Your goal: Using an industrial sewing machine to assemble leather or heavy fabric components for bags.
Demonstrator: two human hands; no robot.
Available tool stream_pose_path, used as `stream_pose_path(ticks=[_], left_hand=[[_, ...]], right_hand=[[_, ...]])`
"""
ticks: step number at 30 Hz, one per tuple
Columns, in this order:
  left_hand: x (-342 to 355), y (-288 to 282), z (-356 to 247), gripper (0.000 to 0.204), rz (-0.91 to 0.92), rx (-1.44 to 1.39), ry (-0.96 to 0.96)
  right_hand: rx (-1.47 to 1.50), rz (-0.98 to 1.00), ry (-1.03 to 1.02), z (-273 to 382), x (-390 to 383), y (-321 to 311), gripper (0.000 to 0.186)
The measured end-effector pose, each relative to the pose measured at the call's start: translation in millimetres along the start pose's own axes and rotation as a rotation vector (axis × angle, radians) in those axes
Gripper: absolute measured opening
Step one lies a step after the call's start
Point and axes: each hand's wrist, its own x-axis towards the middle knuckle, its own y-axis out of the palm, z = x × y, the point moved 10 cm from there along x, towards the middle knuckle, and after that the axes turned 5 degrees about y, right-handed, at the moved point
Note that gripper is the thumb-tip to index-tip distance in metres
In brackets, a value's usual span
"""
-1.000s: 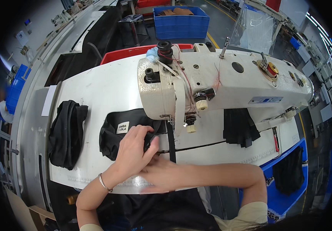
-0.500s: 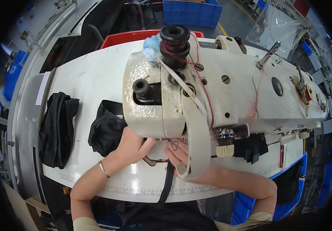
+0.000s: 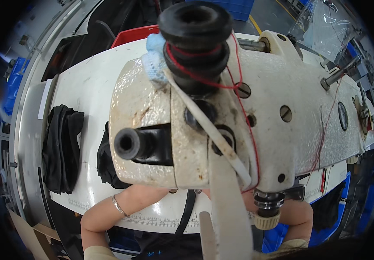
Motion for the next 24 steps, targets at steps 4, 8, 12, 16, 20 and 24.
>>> stream_pose_path(ticks=[4,8,12,16,20,24], left_hand=[[11.9,-13.0,13.3,0.031,-0.004,-0.2,-0.078],[12.4,-14.2,21.9,0.033,-0.056,-0.336,-0.14],[4.9,-10.5,8.7,0.036,-0.031,-0.223,-0.048],[-1.8,-8.1,9.4,0.038,-0.045,-0.216,-0.066],[-4.4,8.1,20.2,0.042,0.053,-0.325,-0.174],[-6.2,13.5,23.6,0.048,0.063,-0.439,-0.215]], right_hand=[[0.004,0.31,0.106,-2.2,-11.0,17.3,0.014],[0.032,0.3,0.1,-2.3,-9.6,16.1,0.014],[0.069,0.163,0.157,-4.3,2.6,7.9,0.014],[-0.055,0.229,0.136,-0.4,8.2,4.3,0.013],[0.084,0.263,0.029,5.2,11.0,5.0,0.013],[0.043,0.169,0.068,-0.8,11.8,3.2,0.014]])
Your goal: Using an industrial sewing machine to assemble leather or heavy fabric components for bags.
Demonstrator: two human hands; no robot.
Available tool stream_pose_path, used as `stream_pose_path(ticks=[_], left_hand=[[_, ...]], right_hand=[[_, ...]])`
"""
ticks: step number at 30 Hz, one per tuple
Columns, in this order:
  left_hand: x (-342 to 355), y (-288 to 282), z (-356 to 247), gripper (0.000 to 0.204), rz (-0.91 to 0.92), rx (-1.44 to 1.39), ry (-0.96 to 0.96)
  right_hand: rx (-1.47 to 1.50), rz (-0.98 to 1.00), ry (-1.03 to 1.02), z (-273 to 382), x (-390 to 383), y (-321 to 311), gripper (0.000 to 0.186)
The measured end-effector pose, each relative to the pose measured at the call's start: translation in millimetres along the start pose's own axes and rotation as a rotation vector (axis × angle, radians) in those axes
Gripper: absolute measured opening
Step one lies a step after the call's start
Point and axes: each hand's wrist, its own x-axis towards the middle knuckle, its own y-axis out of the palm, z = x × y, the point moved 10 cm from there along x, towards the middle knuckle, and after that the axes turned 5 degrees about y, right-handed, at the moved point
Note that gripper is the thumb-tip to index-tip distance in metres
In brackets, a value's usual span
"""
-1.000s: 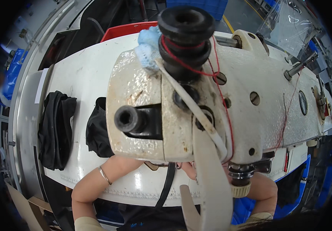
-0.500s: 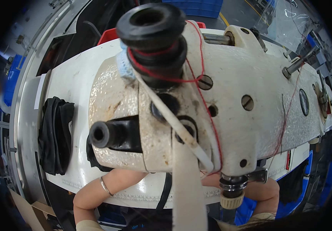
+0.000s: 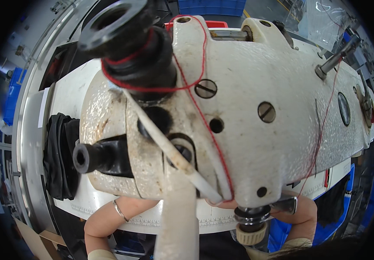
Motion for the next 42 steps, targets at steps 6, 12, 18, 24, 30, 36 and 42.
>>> stream_pose_path(ticks=[6,12,18,24,30,36,42], left_hand=[[0.6,-7.1,-1.3,0.05,-0.109,0.034,0.007],[0.5,-5.7,-1.4,0.048,-0.119,0.034,0.011],[-0.3,-6.5,-1.9,0.043,-0.153,0.049,0.027],[8.0,-16.8,-30.9,0.036,-0.035,0.21,0.144],[20.1,-22.2,-34.3,0.033,-0.002,0.174,0.022],[17.3,-26.1,-39.2,0.035,-0.108,0.103,0.068],[16.4,-30.7,-49.0,0.032,-0.149,0.222,0.141]], right_hand=[[-0.114,0.017,-0.07,4.9,-4.1,-1.7,0.016],[-0.058,0.037,-0.123,6.7,-8.2,-9.3,0.016],[-0.078,0.098,-0.045,4.8,-13.2,6.2,0.017],[-0.217,0.227,-0.137,17.1,-15.8,14.9,0.021],[-0.167,0.28,-0.035,16.0,0.7,-4.6,0.019],[-0.443,0.243,-0.199,26.6,1.2,-6.7,0.013],[-0.04,0.289,0.225,1.6,-0.3,-1.0,0.019]])
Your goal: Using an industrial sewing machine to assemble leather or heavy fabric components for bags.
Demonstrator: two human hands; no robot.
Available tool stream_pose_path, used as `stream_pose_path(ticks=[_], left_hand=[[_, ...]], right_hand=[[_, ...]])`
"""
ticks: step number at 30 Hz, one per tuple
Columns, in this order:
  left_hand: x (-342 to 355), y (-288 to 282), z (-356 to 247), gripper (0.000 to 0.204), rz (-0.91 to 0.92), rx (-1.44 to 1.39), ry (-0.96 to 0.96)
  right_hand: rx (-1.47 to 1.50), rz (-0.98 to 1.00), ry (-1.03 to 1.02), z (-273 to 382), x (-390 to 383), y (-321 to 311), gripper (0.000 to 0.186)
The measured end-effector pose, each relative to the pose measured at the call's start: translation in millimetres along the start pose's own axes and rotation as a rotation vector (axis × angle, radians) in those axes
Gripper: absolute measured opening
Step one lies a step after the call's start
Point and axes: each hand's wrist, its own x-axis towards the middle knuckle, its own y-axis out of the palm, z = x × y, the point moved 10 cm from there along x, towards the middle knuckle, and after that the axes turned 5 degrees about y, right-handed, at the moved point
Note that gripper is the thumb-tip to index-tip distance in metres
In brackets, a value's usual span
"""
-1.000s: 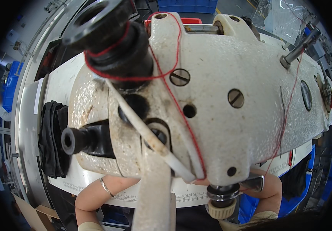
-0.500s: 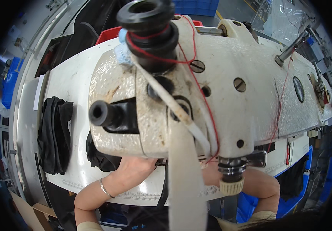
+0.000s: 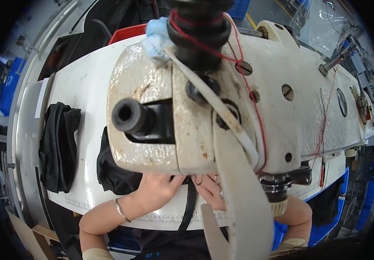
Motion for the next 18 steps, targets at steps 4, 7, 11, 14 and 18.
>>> stream_pose_path(ticks=[4,7,11,14,18], left_hand=[[-5.1,27.3,8.5,0.029,0.276,0.145,0.098],[-7.8,28.4,14.3,0.029,0.254,0.068,0.092],[-6.2,24.5,17.4,0.031,0.2,-0.062,0.077],[-16.1,56.2,26.7,0.033,0.541,-0.147,-0.033],[-2.5,31.1,20.7,0.039,0.246,-0.013,0.082]], right_hand=[[-0.373,-0.371,-0.093,14.2,3.7,-13.9,0.02],[-0.28,-0.286,-0.117,9.5,2.8,-1.8,0.022],[0.006,0.009,-0.032,-3.5,-2.7,14.3,0.028],[0.24,0.228,0.118,-16.7,-3.0,24.3,0.033],[0.453,0.533,0.36,-30.1,-7.6,45.6,0.039]])
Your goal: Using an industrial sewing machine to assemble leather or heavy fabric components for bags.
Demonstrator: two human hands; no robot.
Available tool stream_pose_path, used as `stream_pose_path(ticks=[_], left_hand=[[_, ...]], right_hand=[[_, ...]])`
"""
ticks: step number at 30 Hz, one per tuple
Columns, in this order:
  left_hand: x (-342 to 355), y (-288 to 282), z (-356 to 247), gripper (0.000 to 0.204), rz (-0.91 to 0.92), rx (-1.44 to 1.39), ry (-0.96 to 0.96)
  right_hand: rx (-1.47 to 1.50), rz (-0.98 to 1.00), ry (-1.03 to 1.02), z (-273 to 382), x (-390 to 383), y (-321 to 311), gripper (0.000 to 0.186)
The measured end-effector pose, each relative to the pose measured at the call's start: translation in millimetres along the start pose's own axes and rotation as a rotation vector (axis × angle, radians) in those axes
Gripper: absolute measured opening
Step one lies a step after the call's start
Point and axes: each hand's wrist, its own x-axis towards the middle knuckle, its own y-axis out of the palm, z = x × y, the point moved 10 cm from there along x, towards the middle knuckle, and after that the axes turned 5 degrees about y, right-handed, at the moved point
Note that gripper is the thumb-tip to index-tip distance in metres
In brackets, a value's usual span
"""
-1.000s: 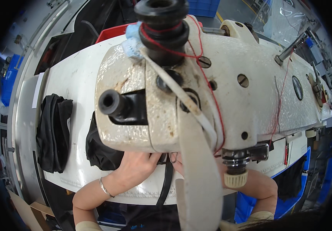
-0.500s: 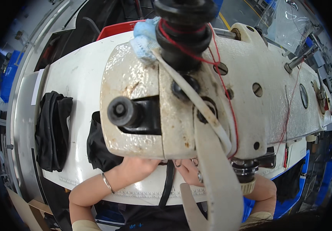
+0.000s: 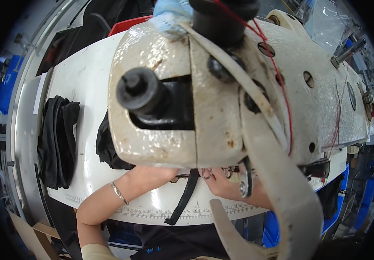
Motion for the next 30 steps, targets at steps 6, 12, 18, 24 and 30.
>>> stream_pose_path(ticks=[6,12,18,24,30], left_hand=[[-4.8,7.3,-1.8,0.041,0.015,-0.025,0.0],[0.8,-4.2,-3.0,0.031,-0.089,-0.03,-0.038],[7.3,-17.5,-2.6,0.03,-0.085,-0.031,-0.092],[6.0,-18.2,-0.1,0.03,-0.055,-0.018,-0.104],[4.0,-11.5,7.6,0.024,-0.08,-0.073,-0.103]], right_hand=[[-1.037,-0.359,-0.384,44.5,-13.4,-3.9,0.041],[-1.344,-0.419,-0.428,42.5,-16.4,6.0,0.042],[-0.112,-0.41,-0.337,17.4,-1.5,-14.6,0.036],[-0.495,-0.627,-0.535,37.6,-16.1,-22.2,0.024],[-1.195,-0.464,-0.577,51.5,-20.2,-3.7,0.007]])
